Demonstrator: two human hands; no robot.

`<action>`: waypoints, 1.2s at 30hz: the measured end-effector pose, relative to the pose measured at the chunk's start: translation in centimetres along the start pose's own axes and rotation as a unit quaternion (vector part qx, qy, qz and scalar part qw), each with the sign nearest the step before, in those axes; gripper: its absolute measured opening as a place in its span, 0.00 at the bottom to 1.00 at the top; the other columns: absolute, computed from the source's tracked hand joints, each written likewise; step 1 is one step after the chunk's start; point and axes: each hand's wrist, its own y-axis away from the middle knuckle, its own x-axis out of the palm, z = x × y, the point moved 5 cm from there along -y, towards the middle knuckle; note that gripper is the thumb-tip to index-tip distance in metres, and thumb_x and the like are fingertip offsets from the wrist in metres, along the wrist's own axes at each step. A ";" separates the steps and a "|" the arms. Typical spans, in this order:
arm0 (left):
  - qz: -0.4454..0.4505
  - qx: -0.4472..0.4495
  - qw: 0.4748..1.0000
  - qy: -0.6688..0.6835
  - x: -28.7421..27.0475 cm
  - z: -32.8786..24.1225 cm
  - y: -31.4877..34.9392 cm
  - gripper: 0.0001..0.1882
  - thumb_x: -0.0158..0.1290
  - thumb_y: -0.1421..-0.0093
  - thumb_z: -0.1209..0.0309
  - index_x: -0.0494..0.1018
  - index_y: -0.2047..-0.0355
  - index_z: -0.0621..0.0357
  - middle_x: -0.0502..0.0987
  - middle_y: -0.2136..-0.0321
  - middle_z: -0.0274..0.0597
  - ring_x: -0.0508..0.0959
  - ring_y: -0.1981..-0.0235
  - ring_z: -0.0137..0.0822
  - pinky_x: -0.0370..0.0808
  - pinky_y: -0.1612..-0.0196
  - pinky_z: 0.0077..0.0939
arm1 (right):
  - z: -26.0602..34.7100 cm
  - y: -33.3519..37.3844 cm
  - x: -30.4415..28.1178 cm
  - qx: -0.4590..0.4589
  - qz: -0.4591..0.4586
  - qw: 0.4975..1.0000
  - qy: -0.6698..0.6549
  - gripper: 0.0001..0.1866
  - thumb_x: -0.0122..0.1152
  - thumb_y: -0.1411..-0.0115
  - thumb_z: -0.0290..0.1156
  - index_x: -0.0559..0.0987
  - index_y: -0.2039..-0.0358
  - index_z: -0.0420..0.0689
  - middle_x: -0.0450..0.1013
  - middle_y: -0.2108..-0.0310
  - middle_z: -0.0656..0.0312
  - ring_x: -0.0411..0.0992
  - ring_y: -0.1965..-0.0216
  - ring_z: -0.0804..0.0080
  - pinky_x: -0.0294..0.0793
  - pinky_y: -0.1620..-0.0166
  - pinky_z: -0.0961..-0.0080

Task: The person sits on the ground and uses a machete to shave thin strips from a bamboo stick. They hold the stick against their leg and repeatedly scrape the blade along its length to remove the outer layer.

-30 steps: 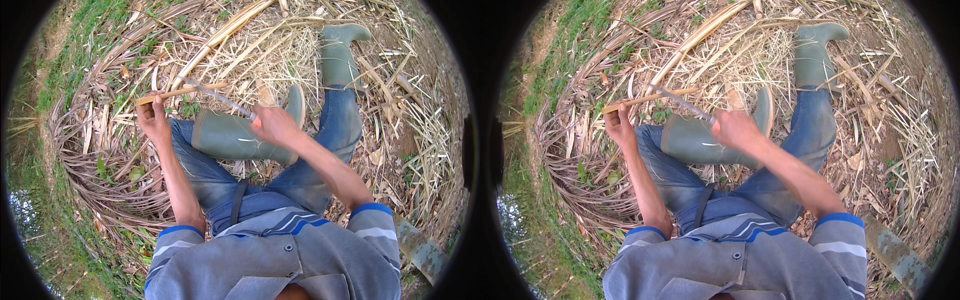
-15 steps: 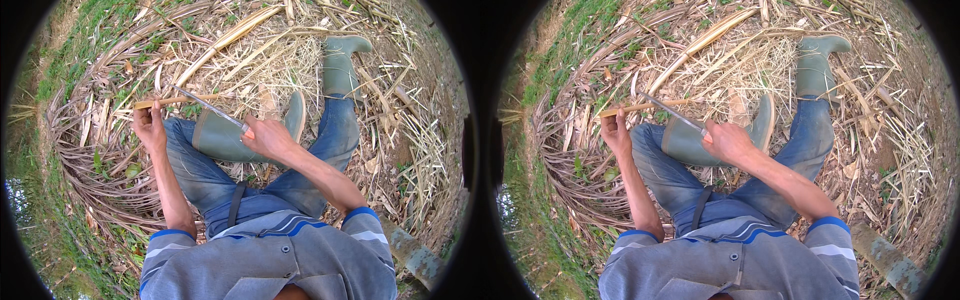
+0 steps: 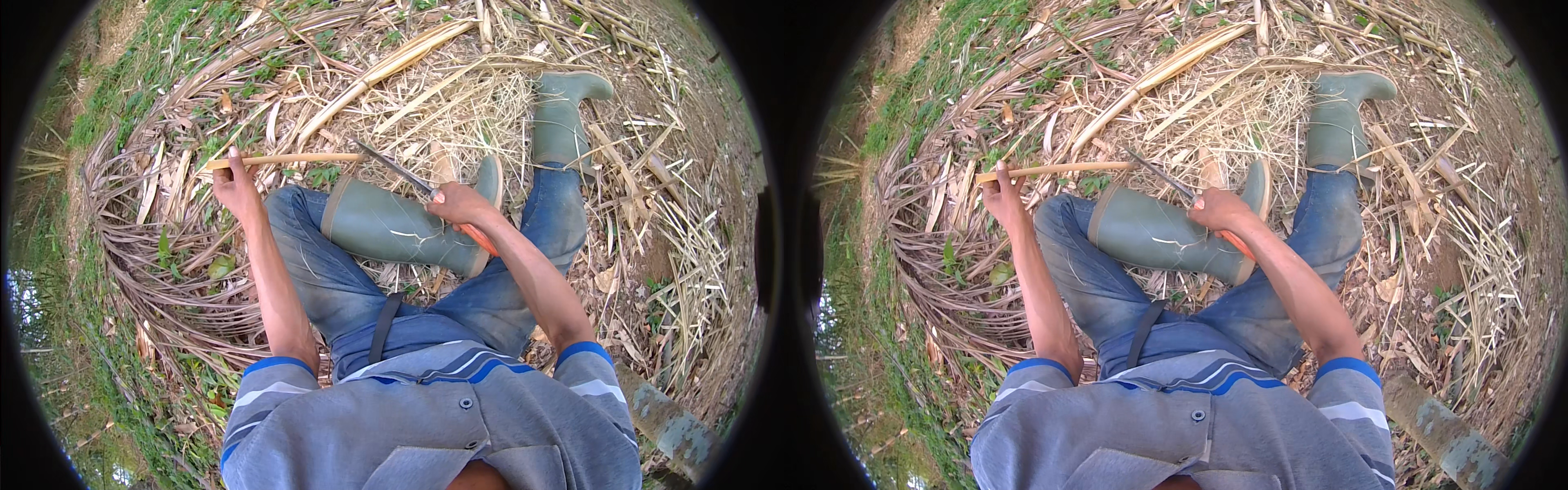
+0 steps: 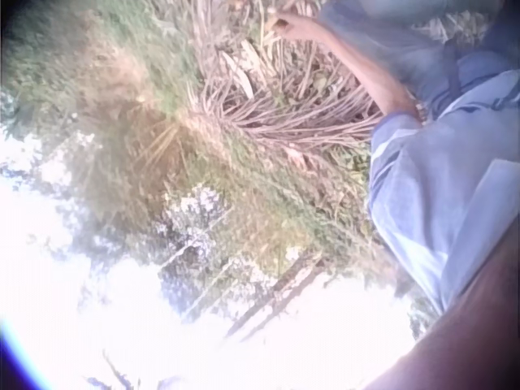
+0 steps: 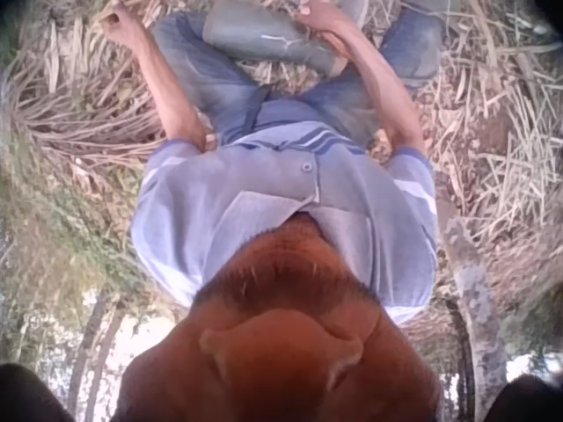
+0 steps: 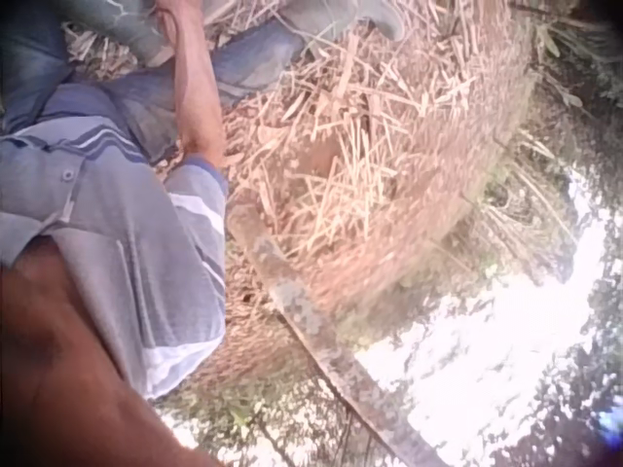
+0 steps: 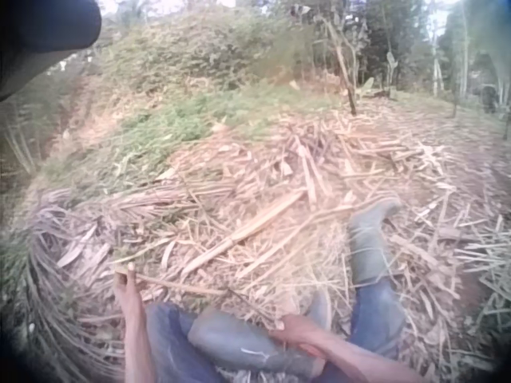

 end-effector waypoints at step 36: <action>0.281 0.064 0.953 -0.090 10.3 -5.0 3.5 0.11 0.49 0.36 0.73 0.75 0.58 0.67 0.80 0.64 0.41 0.77 0.62 0.26 0.73 0.56 0.22 | 17.0 11.0 -7.2 -0.290 -0.267 0.916 -0.069 0.21 0.60 0.46 0.45 0.72 0.70 0.37 0.70 0.83 0.46 0.72 0.76 0.44 0.67 0.72 0.55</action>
